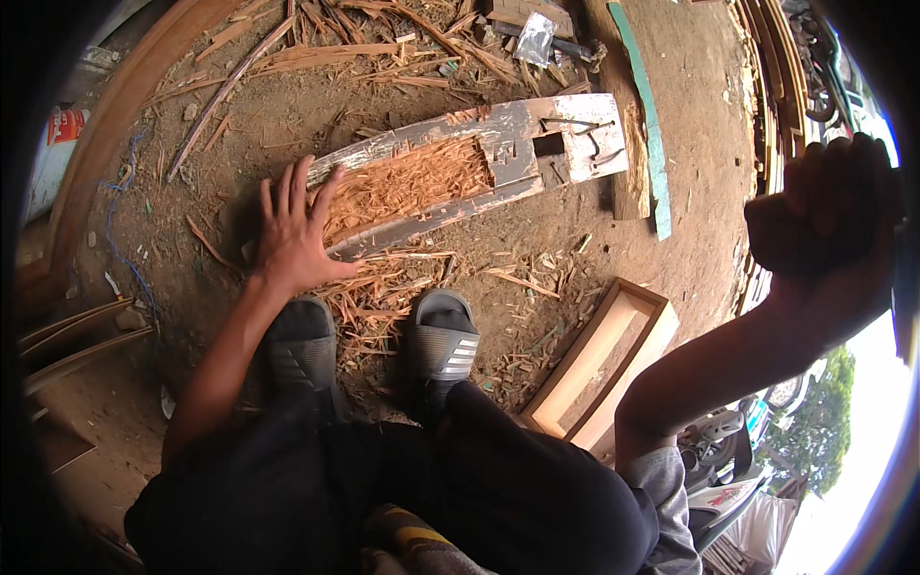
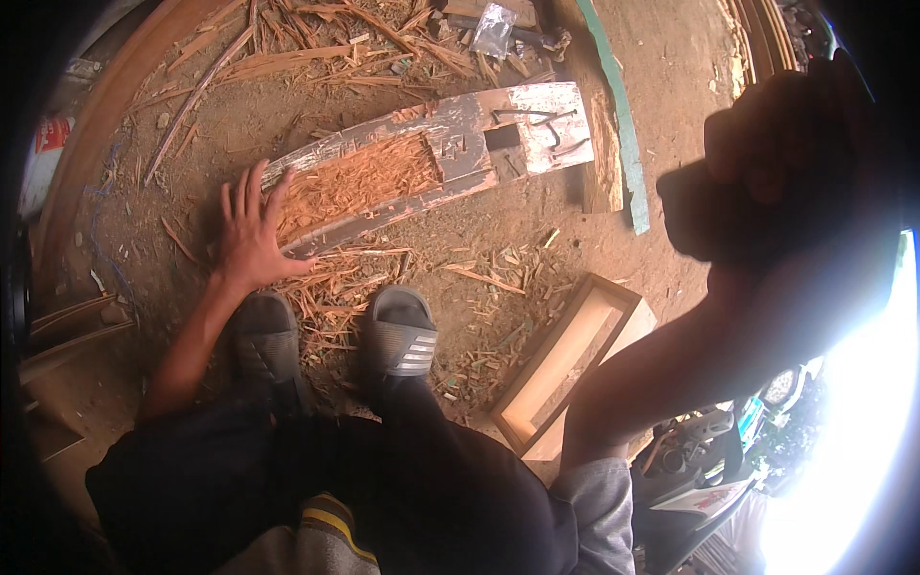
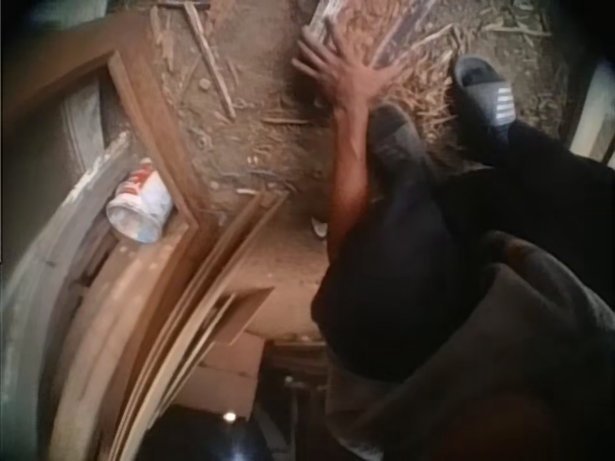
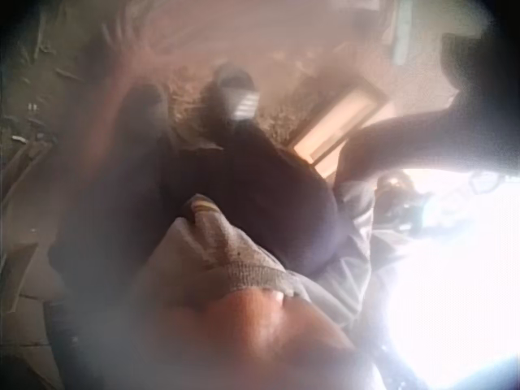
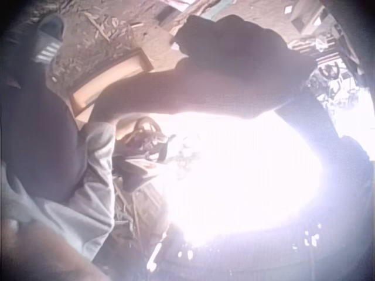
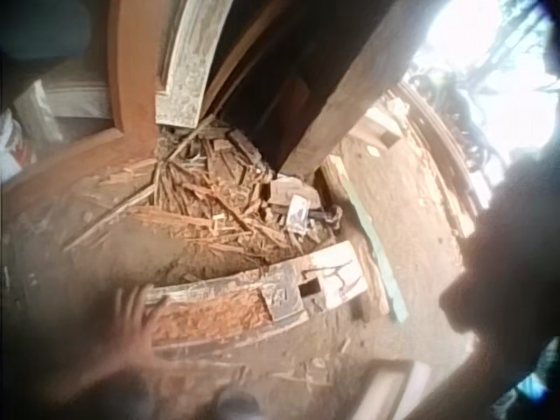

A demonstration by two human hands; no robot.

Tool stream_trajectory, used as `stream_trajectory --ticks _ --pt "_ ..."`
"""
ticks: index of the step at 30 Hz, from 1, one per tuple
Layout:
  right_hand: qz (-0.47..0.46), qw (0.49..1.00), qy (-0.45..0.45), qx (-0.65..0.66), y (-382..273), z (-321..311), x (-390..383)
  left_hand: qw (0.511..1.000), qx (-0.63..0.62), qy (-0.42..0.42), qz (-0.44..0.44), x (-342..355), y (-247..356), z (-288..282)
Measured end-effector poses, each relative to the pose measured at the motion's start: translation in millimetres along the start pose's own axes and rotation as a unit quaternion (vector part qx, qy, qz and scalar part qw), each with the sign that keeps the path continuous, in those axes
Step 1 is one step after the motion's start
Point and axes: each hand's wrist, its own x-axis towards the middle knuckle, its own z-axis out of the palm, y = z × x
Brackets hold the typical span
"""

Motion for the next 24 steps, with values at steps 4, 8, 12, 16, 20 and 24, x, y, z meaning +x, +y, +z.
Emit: stream_trajectory --ticks 4,8,12,16,20,24 --pt "-0.147 0.941 0.252 -0.17 173.1 5.2 -14.0 1.0 -0.002 -0.026 -0.005 3.9 5.9 -6.0" --pt "0.431 0.884 0.045 -0.174 254.4 1.0 -50.6 0.999 -0.001 -0.02 0.033 8.4 -1.6 -0.5" --pt "0.427 0.902 -0.024 -0.065 199.0 44.8 -32.3 0.999 0.024 -0.034 0.025 7.2 -2.1 -8.0" --pt "0.394 0.917 -0.006 0.067 130.8 53.9 -46.3 0.999 0.014 -0.005 0.041 6.3 -4.7 -7.6" --pt "0.203 0.967 0.152 0.026 44.5 25.4 -64.9 0.999 0.009 -0.017 0.045 9.8 -0.4 -9.5" --pt "0.004 0.971 0.237 0.027 32.9 4.3 -47.7 0.999 0.016 -0.012 0.046 5.2 -3.3 -4.7"
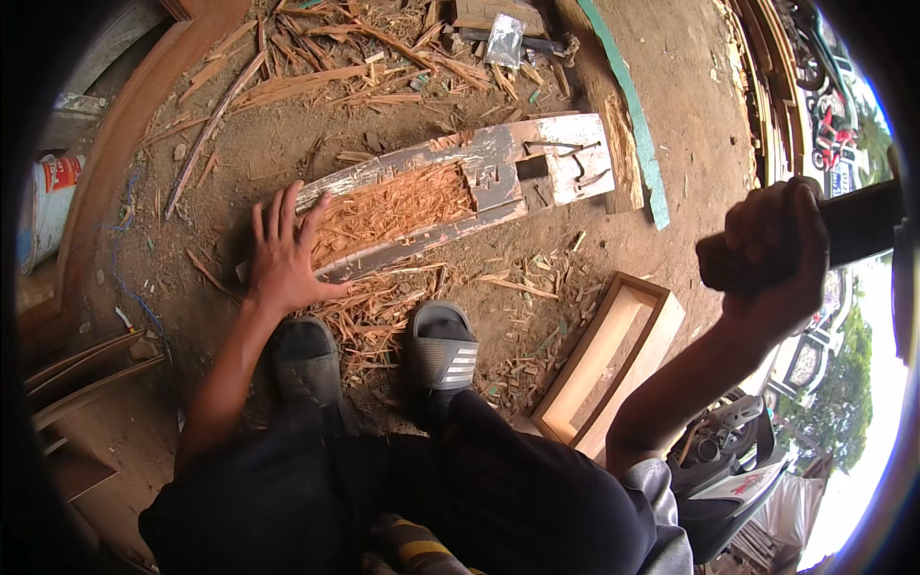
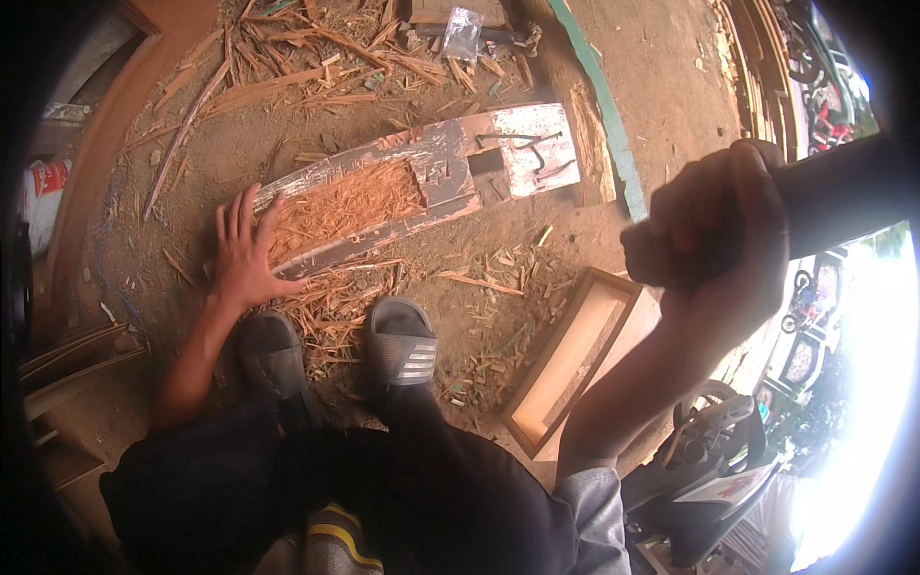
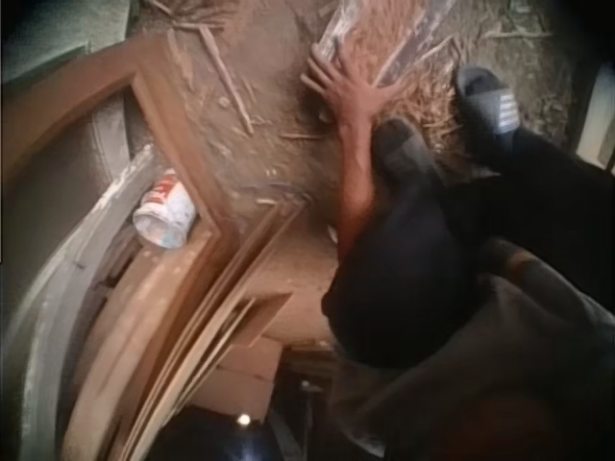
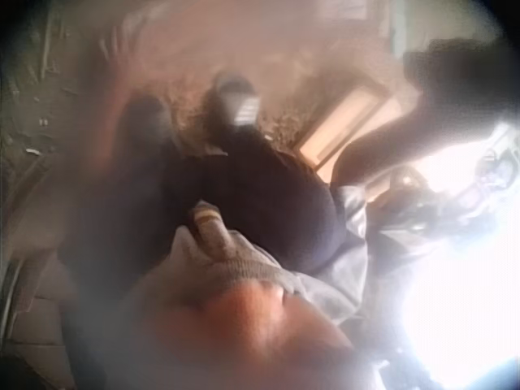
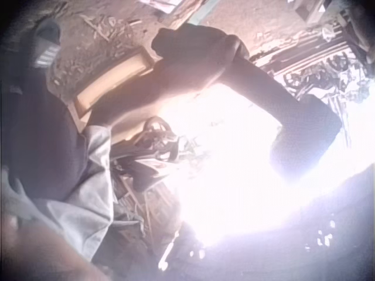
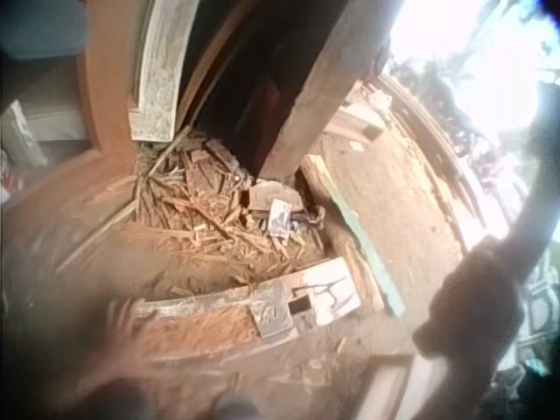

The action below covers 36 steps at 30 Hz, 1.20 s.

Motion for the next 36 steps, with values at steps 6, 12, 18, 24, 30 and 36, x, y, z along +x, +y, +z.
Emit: stream_trajectory --ticks 6,12,18,24,30,36 --pt "0.378 0.882 -0.084 -0.271 241.1 -83.0 -20.2 1.0 -0.009 -0.027 -0.006 10.8 12.7 -6.1" --pt "0.382 0.915 0.042 0.124 153.4 -68.9 9.2 1.0 -0.005 -0.013 0.002 6.1 10.0 -2.6" --pt "0.168 0.979 0.111 0.024 37.6 -75.6 -9.3 1.0 0.005 0.001 0.002 1.2 4.3 -5.4" --pt "-0.115 0.986 0.116 0.026 84.0 -74.0 21.7 1.0 0.03 0.0 -0.002 0.9 6.1 -8.0" --pt "0.336 0.903 -0.089 -0.253 212.2 -69.1 2.4 0.999 0.032 0.016 0.011 17.5 3.5 -4.4" --pt "0.298 0.95 -0.093 -0.033 76.3 -47.0 -8.6 0.999 0.039 -0.001 -0.001 2.5 5.3 -8.8"
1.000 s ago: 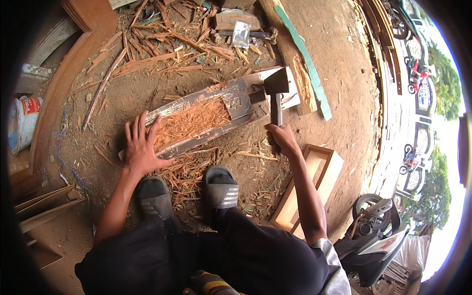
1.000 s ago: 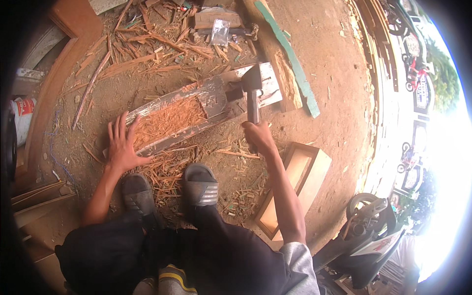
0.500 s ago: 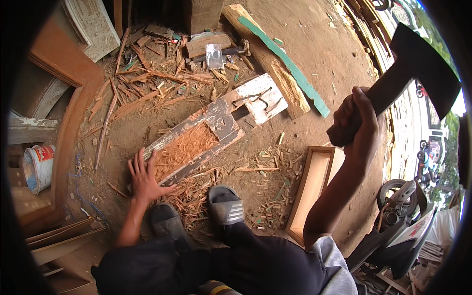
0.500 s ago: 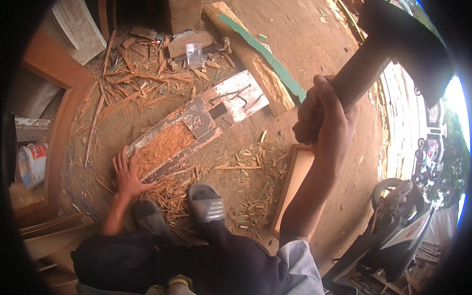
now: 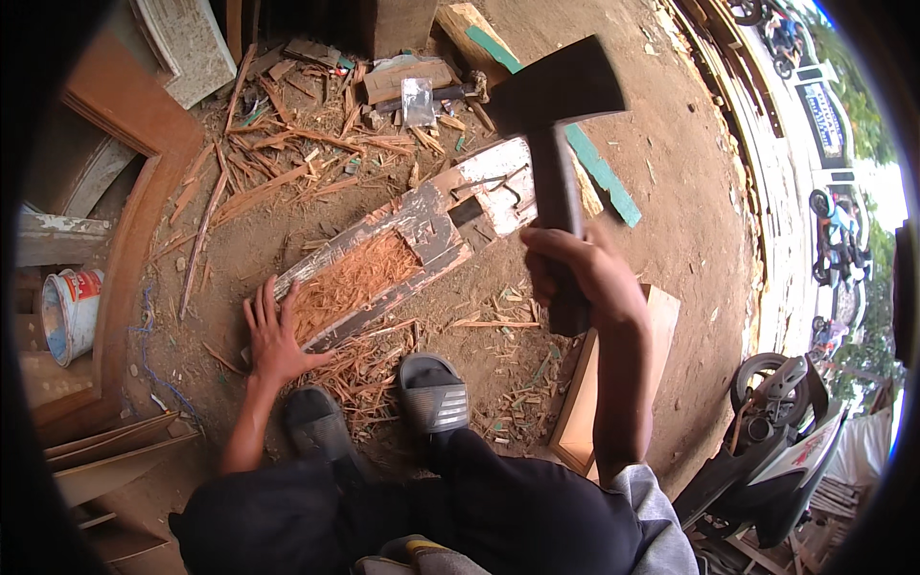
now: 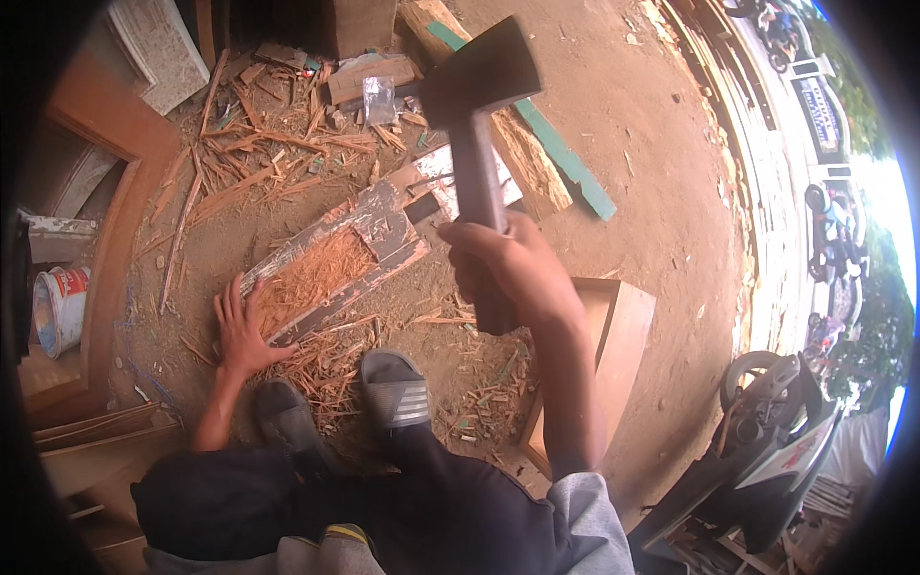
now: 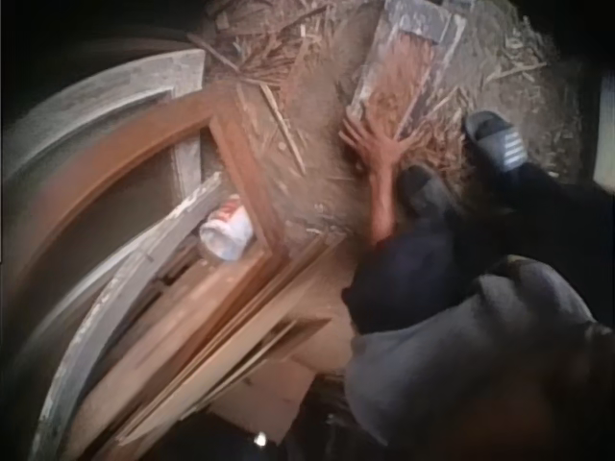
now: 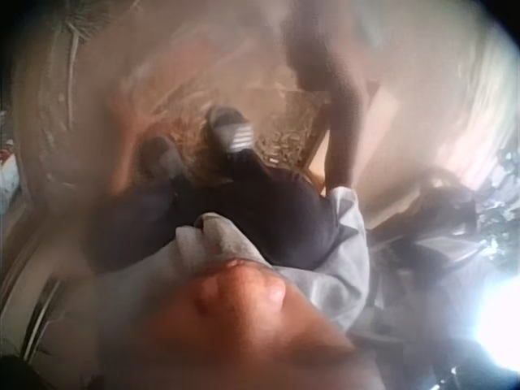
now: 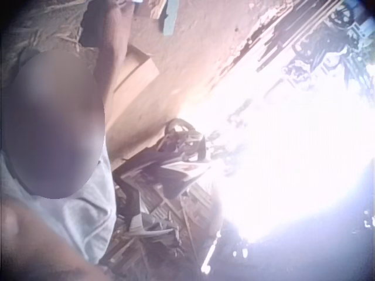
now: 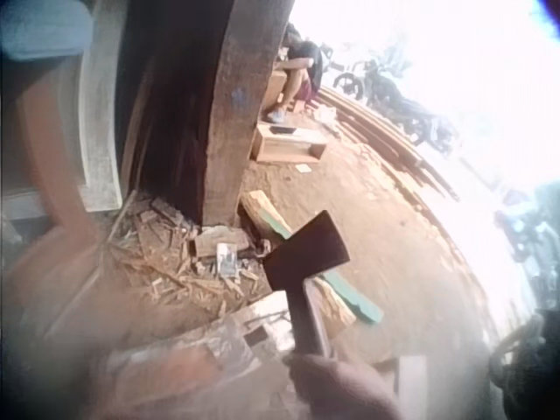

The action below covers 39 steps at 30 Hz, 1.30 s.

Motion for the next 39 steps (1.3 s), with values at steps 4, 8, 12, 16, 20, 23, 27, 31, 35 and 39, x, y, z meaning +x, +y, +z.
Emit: stream_trajectory --ticks 4,8,12,16,20,23,27,31,35,39 --pt "-0.203 0.969 0.113 0.082 -77.4 -17.9 -66.3 1.0 -0.011 0.021 0.02 3.8 2.9 8.9" --pt "-0.429 0.897 0.056 0.086 -106.2 -41.6 -54.1 1.0 -0.008 0.015 0.013 -2.1 -3.3 9.5" --pt "-0.445 0.837 0.306 -0.084 16.6 -34.3 46.4 1.0 -0.011 0.015 0.009 -0.6 -1.0 5.0" --pt "0.123 0.989 0.084 -0.024 111.2 -21.4 67.9 1.0 -0.021 -0.01 0.005 0.0 2.6 6.0" --pt "0.041 0.994 0.105 0.017 23.7 -25.9 19.2 1.0 -0.02 -0.007 -0.002 2.8 0.5 4.4" --pt "-0.062 0.989 0.134 -0.003 -31.6 -30.5 -13.6 0.999 -0.022 0.022 0.016 1.0 -3.5 7.9" --pt "-0.266 0.94 0.214 0.0 -95.3 -25.8 -29.7 0.999 -0.031 0.021 0.012 1.7 -1.0 9.1" --pt "-0.388 0.897 0.21 -0.001 -38.0 -42.8 29.0 0.999 -0.03 0.022 0.009 -0.1 -0.9 7.9" --pt "0.08 0.969 0.116 -0.201 153.7 -65.3 72.5 0.999 -0.035 0.015 0.014 6.9 6.3 9.6" --pt "0.188 0.981 0.054 -0.002 140.9 -47.5 23.4 1.0 -0.015 0.014 0.004 -3.7 -8.3 9.0"
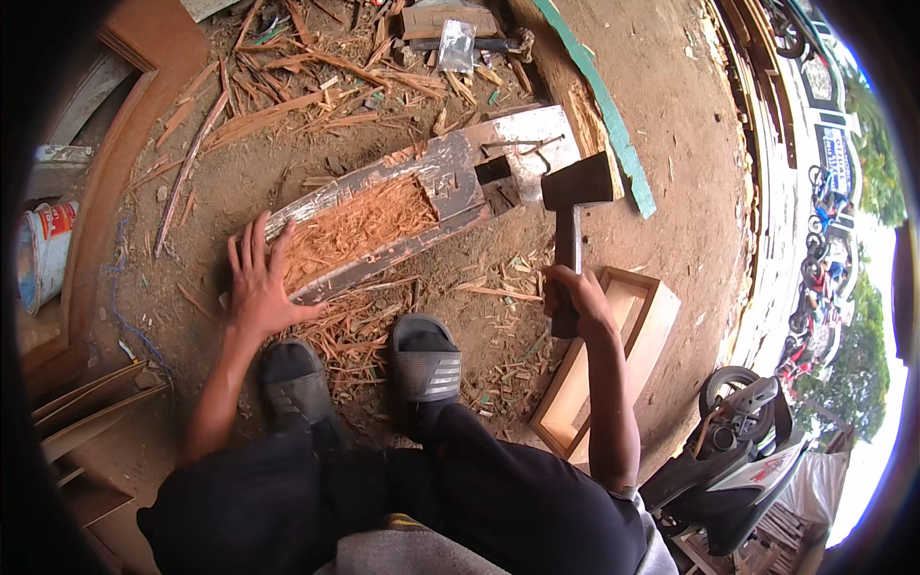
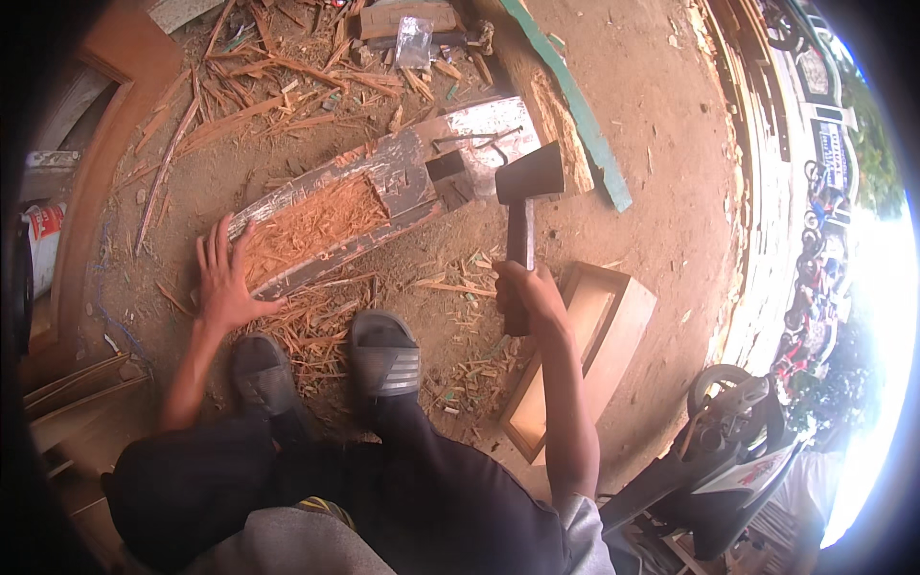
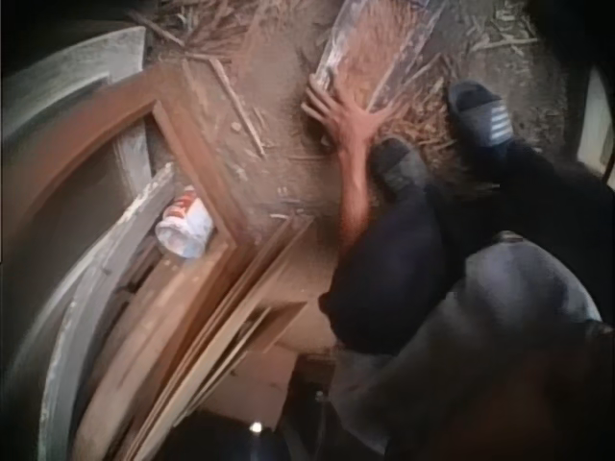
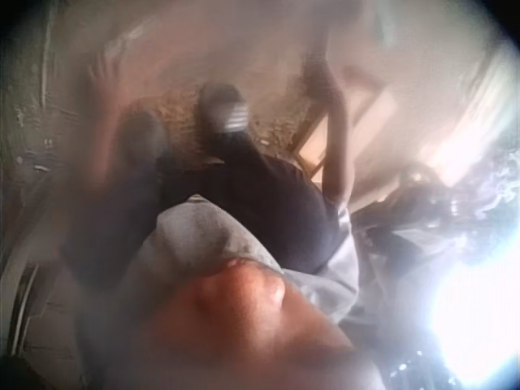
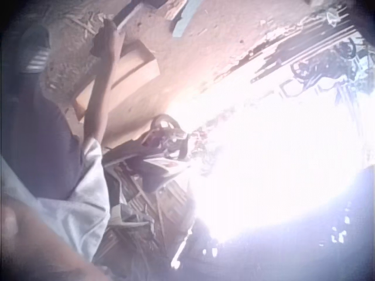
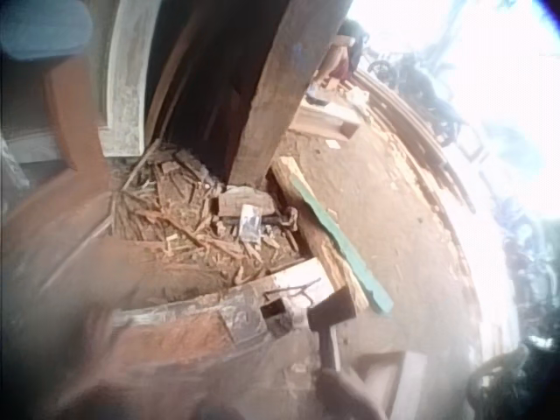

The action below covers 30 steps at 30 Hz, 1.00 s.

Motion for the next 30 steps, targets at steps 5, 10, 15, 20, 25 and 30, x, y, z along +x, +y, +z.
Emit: stream_trajectory --ticks 5,10,15,20,25,30 --pt "-0.054 0.991 0.116 -0.043 -23.3 -3.8 -40.1 1.0 -0.009 -0.01 0.005 7.6 8.5 -1.5" --pt "-0.282 0.951 0.106 -0.066 -131.0 11.9 -130.1 1.0 0.005 0.003 -0.003 -1.3 -1.6 1.2" --pt "-0.488 0.866 0.108 0.018 -195.9 37.9 -137.6 1.0 -0.014 0.016 0.011 1.9 0.9 10.1" --pt "-0.269 0.897 0.199 -0.289 -47.1 18.1 41.9 1.0 -0.028 0.005 0.001 6.6 8.9 -0.9" --pt "-0.115 0.984 0.101 0.088 -108.4 14.1 14.5 1.0 -0.021 -0.018 -0.012 5.7 5.7 0.3" --pt "-0.176 0.971 0.139 0.087 -146.2 -1.5 -65.9 0.999 -0.018 -0.025 -0.012 1.9 1.4 2.7"
